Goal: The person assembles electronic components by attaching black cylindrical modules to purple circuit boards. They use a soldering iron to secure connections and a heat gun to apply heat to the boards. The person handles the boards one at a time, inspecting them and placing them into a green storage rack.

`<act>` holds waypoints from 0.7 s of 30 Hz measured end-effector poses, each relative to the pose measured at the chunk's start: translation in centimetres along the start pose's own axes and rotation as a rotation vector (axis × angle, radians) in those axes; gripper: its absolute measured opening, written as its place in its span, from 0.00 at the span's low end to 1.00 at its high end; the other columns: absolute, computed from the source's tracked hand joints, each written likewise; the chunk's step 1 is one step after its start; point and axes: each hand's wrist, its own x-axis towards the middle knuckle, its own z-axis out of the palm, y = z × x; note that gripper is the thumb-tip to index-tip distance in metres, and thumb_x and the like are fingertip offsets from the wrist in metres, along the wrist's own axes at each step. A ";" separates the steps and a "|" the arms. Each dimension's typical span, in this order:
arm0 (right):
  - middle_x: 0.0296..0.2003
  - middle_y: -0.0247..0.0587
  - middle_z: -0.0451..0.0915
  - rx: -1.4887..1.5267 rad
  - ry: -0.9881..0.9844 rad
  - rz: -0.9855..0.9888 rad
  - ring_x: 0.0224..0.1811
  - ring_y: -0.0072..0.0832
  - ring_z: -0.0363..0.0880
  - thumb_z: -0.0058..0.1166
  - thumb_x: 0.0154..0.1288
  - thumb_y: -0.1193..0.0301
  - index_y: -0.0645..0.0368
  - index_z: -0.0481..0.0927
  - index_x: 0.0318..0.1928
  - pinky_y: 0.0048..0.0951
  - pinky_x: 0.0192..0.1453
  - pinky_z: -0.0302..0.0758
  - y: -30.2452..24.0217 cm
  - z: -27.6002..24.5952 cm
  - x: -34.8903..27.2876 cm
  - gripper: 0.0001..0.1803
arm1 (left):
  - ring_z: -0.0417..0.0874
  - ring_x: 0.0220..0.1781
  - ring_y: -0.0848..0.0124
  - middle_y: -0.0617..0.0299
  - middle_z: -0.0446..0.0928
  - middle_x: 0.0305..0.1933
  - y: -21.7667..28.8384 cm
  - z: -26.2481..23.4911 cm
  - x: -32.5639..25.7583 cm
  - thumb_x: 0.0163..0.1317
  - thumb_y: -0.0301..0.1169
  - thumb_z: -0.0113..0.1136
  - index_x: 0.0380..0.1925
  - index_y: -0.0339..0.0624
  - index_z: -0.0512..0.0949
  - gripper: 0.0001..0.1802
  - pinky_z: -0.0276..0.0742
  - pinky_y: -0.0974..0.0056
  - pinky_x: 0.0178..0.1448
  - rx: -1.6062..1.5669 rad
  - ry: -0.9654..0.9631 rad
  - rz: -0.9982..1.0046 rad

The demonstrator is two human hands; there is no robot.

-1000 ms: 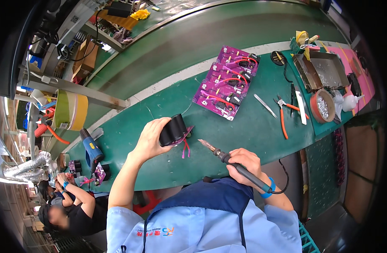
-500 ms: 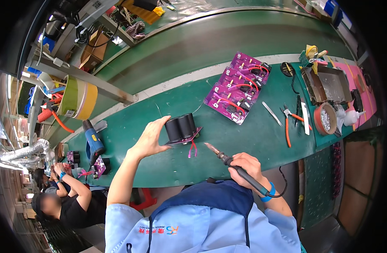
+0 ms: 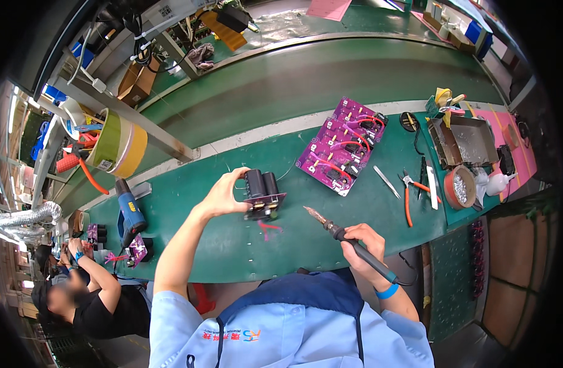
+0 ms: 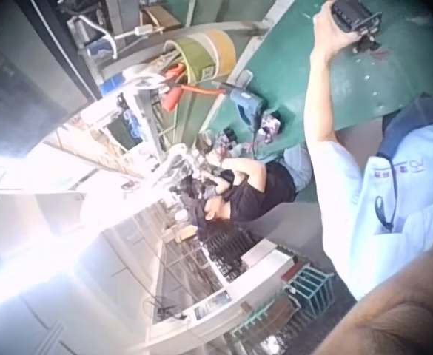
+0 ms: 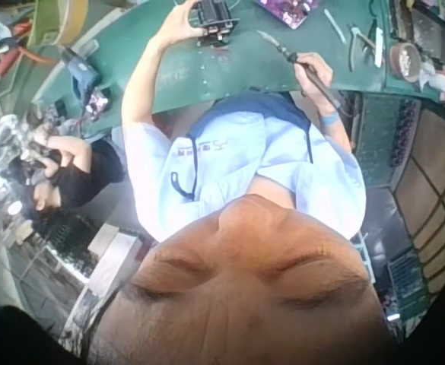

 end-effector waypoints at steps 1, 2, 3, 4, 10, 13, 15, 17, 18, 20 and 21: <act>0.24 0.46 0.75 0.006 0.003 0.003 0.29 0.36 0.77 0.55 0.41 0.81 0.64 0.72 0.29 0.29 0.33 0.73 0.1 0.0 0.0 0.10 | 0.69 0.53 0.56 0.49 0.70 0.49 0.5 -0.9 0.2 0.31 0.36 0.65 0.52 0.35 0.62 0.43 0.59 0.58 0.61 0.100 -0.043 0.001; 0.24 0.46 0.75 0.006 0.010 0.013 0.29 0.36 0.77 0.55 0.41 0.81 0.64 0.72 0.29 0.29 0.33 0.73 0.2 -0.1 -0.2 0.10 | 0.70 0.52 0.57 0.49 0.71 0.47 1.4 -2.0 0.5 0.30 0.37 0.65 0.51 0.35 0.63 0.43 0.59 0.58 0.61 0.196 -0.094 0.007; 0.24 0.46 0.75 0.008 0.014 0.043 0.28 0.35 0.76 0.55 0.41 0.81 0.64 0.73 0.30 0.28 0.32 0.73 0.1 0.0 -0.4 0.10 | 0.72 0.50 0.58 0.48 0.73 0.45 2.0 -2.8 0.6 0.29 0.38 0.64 0.51 0.34 0.63 0.43 0.58 0.58 0.61 0.292 -0.149 0.009; 0.25 0.46 0.75 0.011 0.018 0.072 0.28 0.35 0.76 0.54 0.42 0.81 0.64 0.73 0.30 0.28 0.32 0.72 0.2 0.1 -0.4 0.10 | 0.74 0.46 0.57 0.48 0.74 0.40 2.4 -3.0 1.0 0.29 0.41 0.65 0.47 0.31 0.65 0.41 0.57 0.58 0.61 0.401 -0.153 0.032; 0.24 0.44 0.75 -0.003 -0.066 0.120 0.23 0.30 0.72 0.54 0.43 0.81 0.65 0.76 0.31 0.27 0.27 0.68 0.1 1.2 0.3 0.10 | 0.74 0.43 0.56 0.49 0.73 0.36 1.2 0.8 4.4 0.32 0.46 0.66 0.41 0.31 0.69 0.38 0.63 0.58 0.56 0.702 -0.353 -0.011; 0.23 0.43 0.74 -0.012 -0.094 0.124 0.22 0.29 0.70 0.55 0.44 0.82 0.64 0.76 0.31 0.27 0.25 0.67 0.7 1.2 0.5 0.09 | 0.71 0.48 0.58 0.49 0.71 0.40 0.0 2.6 5.6 0.32 0.50 0.66 0.43 0.32 0.70 0.40 0.65 0.60 0.55 0.563 -0.352 0.094; 0.23 0.42 0.74 -0.009 -0.100 0.123 0.21 0.29 0.70 0.55 0.44 0.81 0.64 0.76 0.31 0.27 0.25 0.67 1.3 1.2 0.4 0.09 | 0.70 0.50 0.58 0.50 0.70 0.42 -0.9 2.4 5.7 0.32 0.50 0.66 0.45 0.34 0.71 0.40 0.65 0.59 0.55 0.446 -0.342 0.126; 0.22 0.42 0.73 0.003 -0.107 0.123 0.21 0.30 0.70 0.56 0.44 0.81 0.63 0.77 0.31 0.27 0.25 0.67 1.8 1.4 0.3 0.09 | 0.66 0.55 0.58 0.50 0.67 0.49 -1.9 2.2 5.5 0.32 0.49 0.67 0.51 0.37 0.66 0.44 0.62 0.59 0.59 0.321 -0.396 0.100; 0.22 0.42 0.73 0.030 -0.109 0.116 0.21 0.30 0.70 0.57 0.44 0.81 0.63 0.76 0.31 0.27 0.25 0.67 2.1 1.7 0.3 0.09 | 0.64 0.57 0.58 0.51 0.66 0.52 -2.4 2.0 5.2 0.32 0.48 0.68 0.53 0.39 0.63 0.46 0.60 0.59 0.61 0.260 -0.421 0.083; 0.22 0.42 0.73 0.078 -0.118 0.102 0.22 0.30 0.70 0.58 0.44 0.80 0.62 0.76 0.31 0.27 0.25 0.67 2.5 2.8 0.3 0.10 | 0.59 0.63 0.58 0.51 0.60 0.60 -2.4 1.8 4.7 0.31 0.44 0.70 0.60 0.41 0.55 0.53 0.56 0.59 0.65 0.163 -0.492 0.035; 0.22 0.42 0.73 0.083 -0.129 0.098 0.22 0.30 0.70 0.59 0.43 0.79 0.62 0.76 0.31 0.27 0.25 0.67 2.8 3.4 0.3 0.10 | 0.59 0.63 0.58 0.51 0.60 0.60 -2.7 2.0 4.6 0.32 0.43 0.70 0.60 0.41 0.55 0.53 0.56 0.60 0.65 0.151 -0.477 0.035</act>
